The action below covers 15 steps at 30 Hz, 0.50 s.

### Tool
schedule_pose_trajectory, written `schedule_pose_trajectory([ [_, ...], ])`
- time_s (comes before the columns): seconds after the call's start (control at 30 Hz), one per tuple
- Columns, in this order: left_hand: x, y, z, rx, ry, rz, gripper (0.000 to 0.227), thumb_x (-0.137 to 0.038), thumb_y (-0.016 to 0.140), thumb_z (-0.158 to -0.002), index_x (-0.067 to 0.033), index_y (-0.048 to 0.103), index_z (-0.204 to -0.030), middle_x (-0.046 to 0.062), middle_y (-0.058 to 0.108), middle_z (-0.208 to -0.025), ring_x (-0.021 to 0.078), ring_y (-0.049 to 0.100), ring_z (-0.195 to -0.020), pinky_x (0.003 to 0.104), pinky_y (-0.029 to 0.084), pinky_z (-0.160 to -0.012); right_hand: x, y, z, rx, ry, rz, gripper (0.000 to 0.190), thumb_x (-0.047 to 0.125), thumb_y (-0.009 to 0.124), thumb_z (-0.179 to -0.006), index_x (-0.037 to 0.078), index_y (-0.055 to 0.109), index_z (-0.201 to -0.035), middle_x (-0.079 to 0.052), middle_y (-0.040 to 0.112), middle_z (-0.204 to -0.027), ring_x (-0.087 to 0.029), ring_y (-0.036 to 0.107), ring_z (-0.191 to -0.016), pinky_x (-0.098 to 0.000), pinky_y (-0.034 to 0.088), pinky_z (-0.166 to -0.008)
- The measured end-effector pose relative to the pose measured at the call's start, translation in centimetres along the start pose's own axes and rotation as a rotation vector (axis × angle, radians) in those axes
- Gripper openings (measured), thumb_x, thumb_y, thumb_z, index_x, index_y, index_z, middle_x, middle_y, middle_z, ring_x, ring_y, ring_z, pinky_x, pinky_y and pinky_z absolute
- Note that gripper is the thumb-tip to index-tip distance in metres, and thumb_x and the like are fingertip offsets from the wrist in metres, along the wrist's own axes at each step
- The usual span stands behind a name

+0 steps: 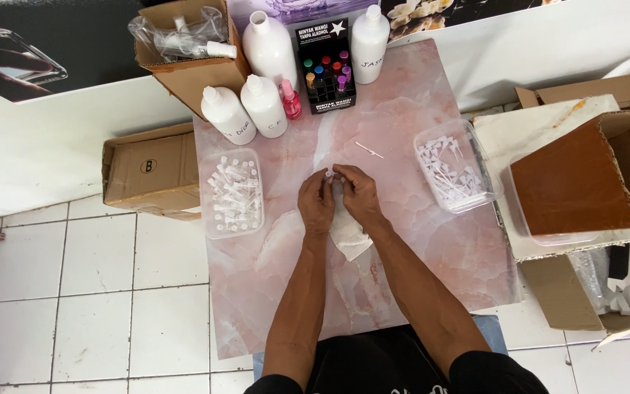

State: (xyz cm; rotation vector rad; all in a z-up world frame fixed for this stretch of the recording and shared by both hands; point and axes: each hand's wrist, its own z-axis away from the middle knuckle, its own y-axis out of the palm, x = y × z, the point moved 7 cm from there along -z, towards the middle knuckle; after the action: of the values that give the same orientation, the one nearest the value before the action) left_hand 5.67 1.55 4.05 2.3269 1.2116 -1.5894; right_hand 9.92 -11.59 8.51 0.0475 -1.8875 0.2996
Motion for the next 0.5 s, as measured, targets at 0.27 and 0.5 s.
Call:
schedule_pose_trajectory([
  [0.27, -0.9, -0.1, -0.1, -0.001, 0.044, 0.052, 0.021, -0.013, 0.075, -0.094, -0.0098, 0.077, -0.115, 0.008, 0.077, -0.103, 0.0246, 0.073, -0.095, 0.036, 0.058, -0.088, -0.2, 0.7, 0.7, 0.063, -0.027, 0.157, 0.035, -0.011, 0.067, -0.089, 0.001, 0.073, -0.121, -0.017, 0.074, -0.111, -0.032, 0.073, -0.103, -0.0448, 0.060, -0.088],
  [0.5, -0.8, 0.1, 0.0, -0.004, 0.074, 0.015, 0.021, -0.016, 0.077, -0.093, -0.0122, 0.077, -0.114, 0.005, 0.077, -0.104, 0.0229, 0.073, -0.097, 0.036, 0.057, -0.090, -1.7, 0.7, 0.8, 0.018, -0.040, 0.204, 0.028, -0.004, 0.070, -0.091, 0.007, 0.075, -0.117, -0.012, 0.075, -0.109, -0.030, 0.073, -0.101, -0.0411, 0.061, -0.085],
])
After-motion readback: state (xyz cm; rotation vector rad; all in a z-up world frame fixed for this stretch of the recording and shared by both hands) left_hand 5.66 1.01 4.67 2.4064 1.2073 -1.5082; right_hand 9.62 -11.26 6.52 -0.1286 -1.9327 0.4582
